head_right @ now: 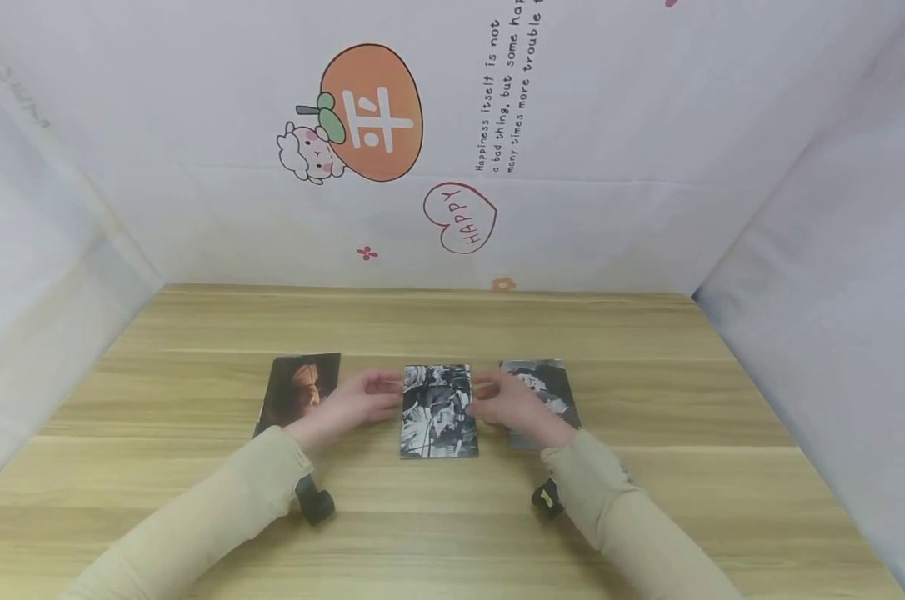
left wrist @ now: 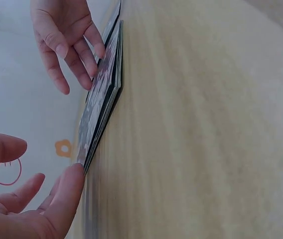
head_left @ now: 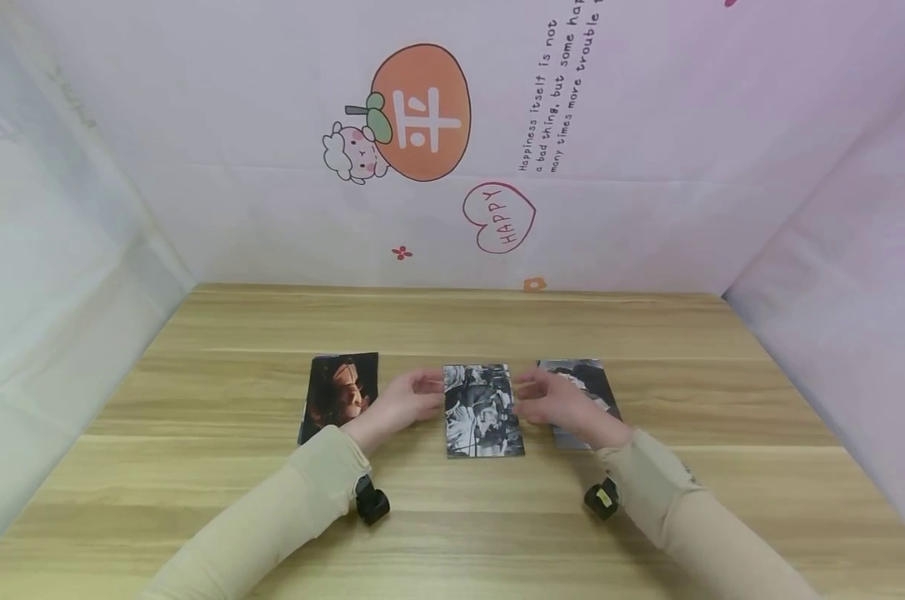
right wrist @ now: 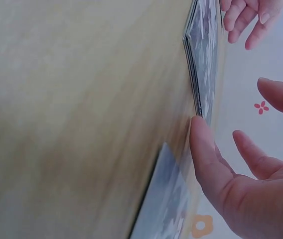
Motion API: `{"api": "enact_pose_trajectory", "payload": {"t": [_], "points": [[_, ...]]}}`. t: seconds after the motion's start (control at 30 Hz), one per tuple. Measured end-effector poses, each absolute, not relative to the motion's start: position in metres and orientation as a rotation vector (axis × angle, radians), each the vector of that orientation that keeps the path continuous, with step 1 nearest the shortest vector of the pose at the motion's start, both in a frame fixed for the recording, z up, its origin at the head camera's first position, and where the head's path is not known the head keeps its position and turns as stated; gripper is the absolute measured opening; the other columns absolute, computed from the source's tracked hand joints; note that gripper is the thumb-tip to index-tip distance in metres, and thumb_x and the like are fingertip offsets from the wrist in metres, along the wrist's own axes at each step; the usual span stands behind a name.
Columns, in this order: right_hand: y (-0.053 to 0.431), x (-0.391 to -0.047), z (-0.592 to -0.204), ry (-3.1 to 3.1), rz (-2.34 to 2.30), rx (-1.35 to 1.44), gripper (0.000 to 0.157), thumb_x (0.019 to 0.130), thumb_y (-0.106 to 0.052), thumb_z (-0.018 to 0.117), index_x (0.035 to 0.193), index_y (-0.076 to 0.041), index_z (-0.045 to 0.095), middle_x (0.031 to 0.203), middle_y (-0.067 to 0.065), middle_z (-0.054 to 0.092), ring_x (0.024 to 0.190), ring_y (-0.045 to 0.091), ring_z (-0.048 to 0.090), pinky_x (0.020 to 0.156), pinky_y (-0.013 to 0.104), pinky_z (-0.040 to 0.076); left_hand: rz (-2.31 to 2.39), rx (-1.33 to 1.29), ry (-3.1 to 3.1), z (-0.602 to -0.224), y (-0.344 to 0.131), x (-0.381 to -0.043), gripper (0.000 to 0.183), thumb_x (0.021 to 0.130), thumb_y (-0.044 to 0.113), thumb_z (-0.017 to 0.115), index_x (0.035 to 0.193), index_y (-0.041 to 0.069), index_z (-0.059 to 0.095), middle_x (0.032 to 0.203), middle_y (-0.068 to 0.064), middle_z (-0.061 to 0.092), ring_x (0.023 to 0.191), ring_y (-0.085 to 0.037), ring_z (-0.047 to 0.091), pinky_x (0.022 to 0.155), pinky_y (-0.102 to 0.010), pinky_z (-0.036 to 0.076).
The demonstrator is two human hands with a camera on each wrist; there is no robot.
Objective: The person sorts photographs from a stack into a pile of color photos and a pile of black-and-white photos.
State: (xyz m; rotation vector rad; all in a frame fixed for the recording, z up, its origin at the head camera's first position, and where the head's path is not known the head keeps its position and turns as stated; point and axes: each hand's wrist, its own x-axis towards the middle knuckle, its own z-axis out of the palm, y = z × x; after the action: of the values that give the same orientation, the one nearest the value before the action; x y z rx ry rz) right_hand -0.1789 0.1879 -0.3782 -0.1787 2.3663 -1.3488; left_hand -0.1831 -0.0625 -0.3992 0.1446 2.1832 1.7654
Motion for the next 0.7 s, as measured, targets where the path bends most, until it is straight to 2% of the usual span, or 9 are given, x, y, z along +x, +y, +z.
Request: {"api": "enact_pose_trajectory", "payload": {"t": [0.2, 0.7], "points": [[0.1866, -0.1783, -0.3810, 2.366, -1.354, -0.163, 0.053, 0.087, -0.012, 0.065, 0.134, 0.002, 0.045, 0.135, 0.025, 0.049, 0.111, 0.030, 0.058, 0.090, 0.038, 0.053, 1.762, 0.148, 2.163, -0.4019, -0.0620, -0.1801, 0.045, 0.090, 0.002, 0.056, 0.133, -0.007, 0.045, 0.128, -0.028, 0.053, 0.117, -0.037, 0.055, 0.092, -0.039, 0.053], [0.1862, -0.1780, -0.3825, 2.342, -1.380, -0.158, 0.055, 0.089, -0.013, 0.063, 0.137, 0.002, 0.042, 0.136, 0.025, 0.048, 0.113, 0.032, 0.057, 0.091, 0.038, 0.052, 1.793, 0.164, 2.108, -0.4031, -0.0626, -0.1778, 0.044, 0.091, 0.000, 0.053, 0.133, -0.011, 0.042, 0.130, -0.032, 0.049, 0.119, -0.040, 0.052, 0.091, -0.039, 0.053]]}}
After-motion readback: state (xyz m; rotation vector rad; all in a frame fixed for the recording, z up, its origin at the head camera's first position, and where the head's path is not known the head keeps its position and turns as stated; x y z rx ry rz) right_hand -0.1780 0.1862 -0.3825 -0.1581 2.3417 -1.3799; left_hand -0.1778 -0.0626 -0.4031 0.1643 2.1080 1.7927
